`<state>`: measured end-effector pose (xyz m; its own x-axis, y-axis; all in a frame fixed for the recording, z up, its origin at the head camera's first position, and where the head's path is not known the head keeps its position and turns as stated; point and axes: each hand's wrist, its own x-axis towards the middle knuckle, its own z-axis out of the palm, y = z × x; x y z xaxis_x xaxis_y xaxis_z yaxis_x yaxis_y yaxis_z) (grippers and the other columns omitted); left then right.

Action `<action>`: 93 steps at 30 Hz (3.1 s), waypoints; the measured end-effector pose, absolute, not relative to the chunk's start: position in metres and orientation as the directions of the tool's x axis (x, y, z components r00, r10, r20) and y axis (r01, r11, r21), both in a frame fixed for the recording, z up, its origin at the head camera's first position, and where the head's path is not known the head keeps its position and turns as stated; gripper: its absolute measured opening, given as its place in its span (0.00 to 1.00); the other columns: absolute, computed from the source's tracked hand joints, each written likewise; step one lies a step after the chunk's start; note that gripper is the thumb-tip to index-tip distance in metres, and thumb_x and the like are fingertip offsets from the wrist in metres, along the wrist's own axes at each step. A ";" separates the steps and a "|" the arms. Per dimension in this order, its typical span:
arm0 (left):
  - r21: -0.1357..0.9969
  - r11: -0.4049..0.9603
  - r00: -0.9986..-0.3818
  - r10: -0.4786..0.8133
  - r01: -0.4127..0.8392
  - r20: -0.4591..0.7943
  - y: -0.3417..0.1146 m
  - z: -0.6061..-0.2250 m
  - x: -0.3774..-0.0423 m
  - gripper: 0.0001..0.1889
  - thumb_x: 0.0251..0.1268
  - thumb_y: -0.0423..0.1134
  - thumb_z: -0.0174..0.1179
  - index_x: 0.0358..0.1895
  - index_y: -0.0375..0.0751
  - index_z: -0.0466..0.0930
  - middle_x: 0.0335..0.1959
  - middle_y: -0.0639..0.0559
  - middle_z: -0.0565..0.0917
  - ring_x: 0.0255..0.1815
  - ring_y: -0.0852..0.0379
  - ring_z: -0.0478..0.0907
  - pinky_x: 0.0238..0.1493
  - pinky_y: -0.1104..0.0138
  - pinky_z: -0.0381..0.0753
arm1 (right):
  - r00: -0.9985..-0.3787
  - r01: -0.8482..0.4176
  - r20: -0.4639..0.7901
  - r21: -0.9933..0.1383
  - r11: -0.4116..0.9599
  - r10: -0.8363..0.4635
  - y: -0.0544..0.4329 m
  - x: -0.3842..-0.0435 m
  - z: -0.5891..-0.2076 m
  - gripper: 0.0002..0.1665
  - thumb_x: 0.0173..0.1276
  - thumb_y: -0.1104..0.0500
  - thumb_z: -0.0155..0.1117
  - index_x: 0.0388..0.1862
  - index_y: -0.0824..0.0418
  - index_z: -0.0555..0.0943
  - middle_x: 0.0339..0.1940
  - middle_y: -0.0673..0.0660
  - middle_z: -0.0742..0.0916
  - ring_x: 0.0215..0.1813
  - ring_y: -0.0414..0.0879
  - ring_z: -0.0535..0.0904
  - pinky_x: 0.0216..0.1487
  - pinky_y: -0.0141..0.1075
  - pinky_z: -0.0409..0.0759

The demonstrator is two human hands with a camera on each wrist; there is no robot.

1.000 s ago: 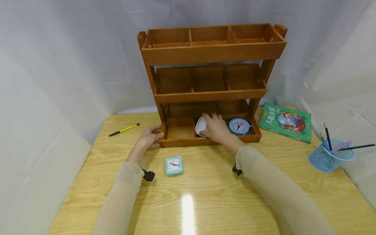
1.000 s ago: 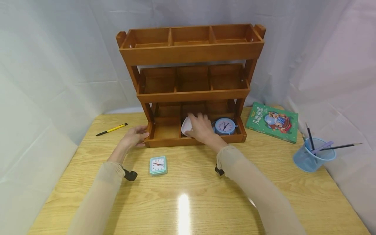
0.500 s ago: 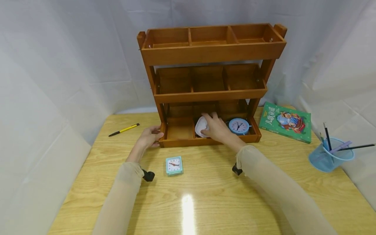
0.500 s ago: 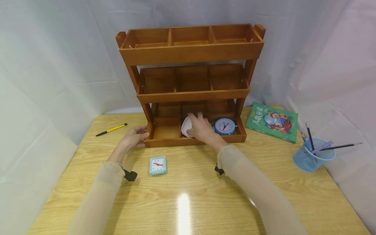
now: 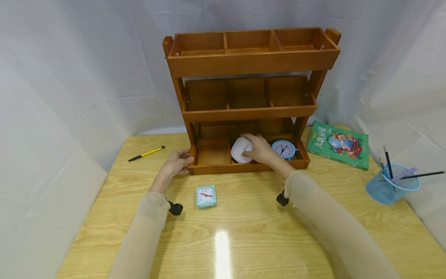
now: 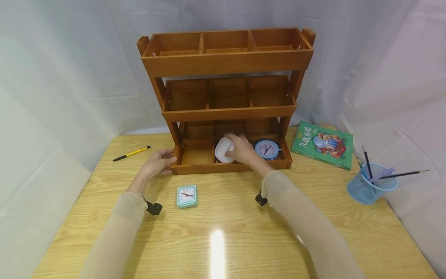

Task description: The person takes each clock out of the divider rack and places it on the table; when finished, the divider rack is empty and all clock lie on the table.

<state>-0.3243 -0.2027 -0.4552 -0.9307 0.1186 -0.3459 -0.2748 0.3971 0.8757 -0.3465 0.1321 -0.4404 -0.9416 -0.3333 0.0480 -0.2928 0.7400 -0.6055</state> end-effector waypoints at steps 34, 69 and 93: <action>0.878 0.395 -0.931 0.123 -0.271 -0.343 -0.205 -0.459 -0.328 0.31 0.85 0.39 0.53 0.84 0.41 0.57 0.79 0.36 0.67 0.70 0.44 0.73 0.49 0.70 0.87 | -0.917 0.179 -0.212 -0.976 0.125 -0.339 0.148 -0.342 -0.421 0.42 0.77 0.67 0.64 0.84 0.51 0.62 0.71 0.68 0.73 0.50 0.55 0.85 0.46 0.50 0.92; 0.876 0.404 -0.931 0.134 -0.262 -0.340 -0.205 -0.458 -0.327 0.32 0.85 0.39 0.53 0.85 0.40 0.56 0.79 0.35 0.67 0.70 0.43 0.73 0.47 0.71 0.87 | -0.658 0.238 -0.257 -0.963 0.128 -0.708 0.162 -0.311 -0.428 0.35 0.76 0.69 0.63 0.80 0.58 0.69 0.70 0.60 0.79 0.48 0.51 0.85 0.38 0.42 0.92; 0.879 0.390 -0.929 0.127 -0.274 -0.347 -0.204 -0.458 -0.327 0.33 0.84 0.40 0.53 0.85 0.39 0.55 0.80 0.34 0.66 0.71 0.42 0.73 0.50 0.68 0.88 | -0.530 0.240 -0.379 -0.925 0.295 -0.758 0.155 -0.293 -0.453 0.34 0.73 0.66 0.70 0.76 0.58 0.73 0.67 0.60 0.80 0.54 0.52 0.84 0.44 0.49 0.92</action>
<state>-0.3266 -0.2043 -0.4580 -0.9294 0.1269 -0.3466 -0.2745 0.3903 0.8788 -0.2934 0.1547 -0.4526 -0.5302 -0.7585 -0.3790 0.2396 0.2948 -0.9250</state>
